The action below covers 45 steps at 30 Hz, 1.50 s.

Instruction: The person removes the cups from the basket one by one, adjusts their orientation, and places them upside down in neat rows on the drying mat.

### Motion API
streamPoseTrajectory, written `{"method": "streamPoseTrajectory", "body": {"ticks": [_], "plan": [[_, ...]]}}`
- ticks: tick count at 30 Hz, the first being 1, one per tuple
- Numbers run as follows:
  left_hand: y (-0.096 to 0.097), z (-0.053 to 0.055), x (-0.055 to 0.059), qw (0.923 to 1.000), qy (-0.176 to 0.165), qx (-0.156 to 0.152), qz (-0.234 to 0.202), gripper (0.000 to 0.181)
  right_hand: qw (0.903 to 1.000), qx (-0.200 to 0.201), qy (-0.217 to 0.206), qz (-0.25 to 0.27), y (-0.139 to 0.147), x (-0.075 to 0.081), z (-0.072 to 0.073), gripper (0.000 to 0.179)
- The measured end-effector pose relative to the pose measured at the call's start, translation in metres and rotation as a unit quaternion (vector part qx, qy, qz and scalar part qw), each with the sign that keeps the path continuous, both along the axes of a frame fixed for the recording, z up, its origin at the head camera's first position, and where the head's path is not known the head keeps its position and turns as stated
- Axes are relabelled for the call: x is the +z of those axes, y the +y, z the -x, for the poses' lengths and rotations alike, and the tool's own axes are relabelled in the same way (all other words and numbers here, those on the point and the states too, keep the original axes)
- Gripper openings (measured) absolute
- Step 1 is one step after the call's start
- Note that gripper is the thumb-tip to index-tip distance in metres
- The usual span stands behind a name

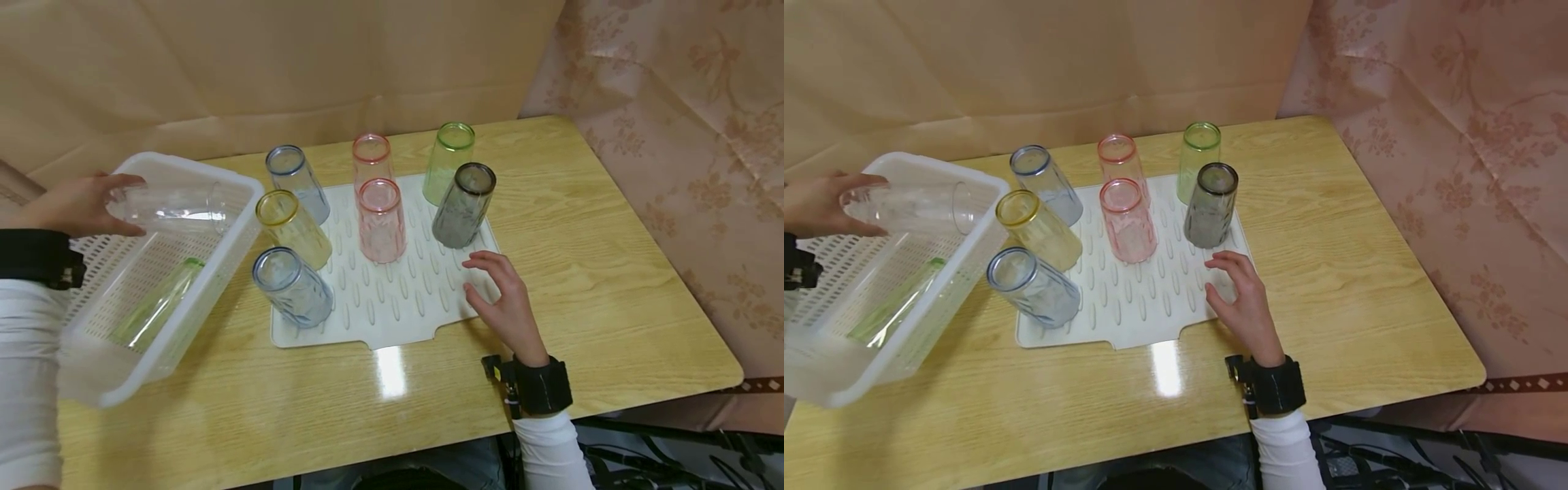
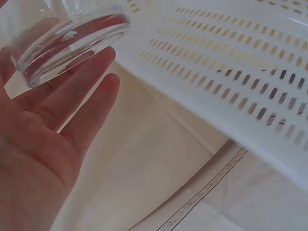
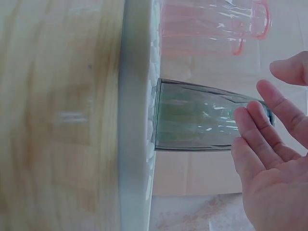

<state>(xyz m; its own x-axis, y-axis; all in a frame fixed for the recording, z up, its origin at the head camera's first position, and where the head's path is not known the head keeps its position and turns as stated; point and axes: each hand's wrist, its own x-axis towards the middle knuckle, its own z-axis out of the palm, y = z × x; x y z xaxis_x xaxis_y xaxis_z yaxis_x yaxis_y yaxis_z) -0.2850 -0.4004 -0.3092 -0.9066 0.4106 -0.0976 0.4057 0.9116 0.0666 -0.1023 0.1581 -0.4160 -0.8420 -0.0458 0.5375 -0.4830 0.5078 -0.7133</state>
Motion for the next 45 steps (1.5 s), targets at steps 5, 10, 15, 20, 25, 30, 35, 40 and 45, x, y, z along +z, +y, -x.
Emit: {"method": "streamPoseTrajectory", "body": {"ticks": [5, 10, 15, 20, 25, 30, 35, 40, 45], "plan": [[0.003, -0.001, 0.009, 0.9999, 0.008, 0.005, 0.014, 0.083, 1.0000, 0.000, -0.003, 0.001, -0.001, 0.000, 0.001, 0.030], [0.005, -0.002, 0.014, 0.9996, 0.027, -0.006, 0.007, 0.084, 1.0000, -0.001, -0.004, 0.004, -0.003, 0.001, 0.001, 0.031], [0.008, -0.006, 0.021, 0.9995, 0.030, -0.004, 0.009, 0.084, 1.0000, 0.000, -0.003, 0.003, -0.005, 0.001, 0.001, 0.030], [0.017, -0.010, 0.032, 0.9996, 0.028, -0.005, 0.007, 0.085, 1.0000, 0.002, -0.005, 0.002, -0.005, 0.001, 0.001, 0.030], [0.024, -0.014, 0.041, 0.9991, 0.041, -0.010, -0.006, 0.085, 0.9999, 0.007, -0.010, 0.005, -0.006, 0.003, -0.001, 0.029], [0.027, -0.018, 0.047, 0.9991, 0.042, -0.002, -0.006, 0.086, 0.9999, 0.004, -0.016, 0.004, -0.007, 0.004, -0.001, 0.029], [0.032, -0.022, 0.052, 0.9984, 0.054, -0.013, -0.006, 0.087, 0.9999, 0.002, -0.011, 0.005, -0.004, -0.007, 0.004, 0.031], [0.040, -0.025, 0.058, 0.9958, 0.078, -0.047, -0.011, 0.086, 0.9999, 0.003, -0.008, 0.006, 0.003, -0.025, 0.014, 0.036], [0.051, -0.030, 0.067, 0.9935, 0.090, -0.071, -0.006, 0.085, 0.9999, 0.011, -0.011, 0.002, 0.005, -0.028, 0.016, 0.040]]}}
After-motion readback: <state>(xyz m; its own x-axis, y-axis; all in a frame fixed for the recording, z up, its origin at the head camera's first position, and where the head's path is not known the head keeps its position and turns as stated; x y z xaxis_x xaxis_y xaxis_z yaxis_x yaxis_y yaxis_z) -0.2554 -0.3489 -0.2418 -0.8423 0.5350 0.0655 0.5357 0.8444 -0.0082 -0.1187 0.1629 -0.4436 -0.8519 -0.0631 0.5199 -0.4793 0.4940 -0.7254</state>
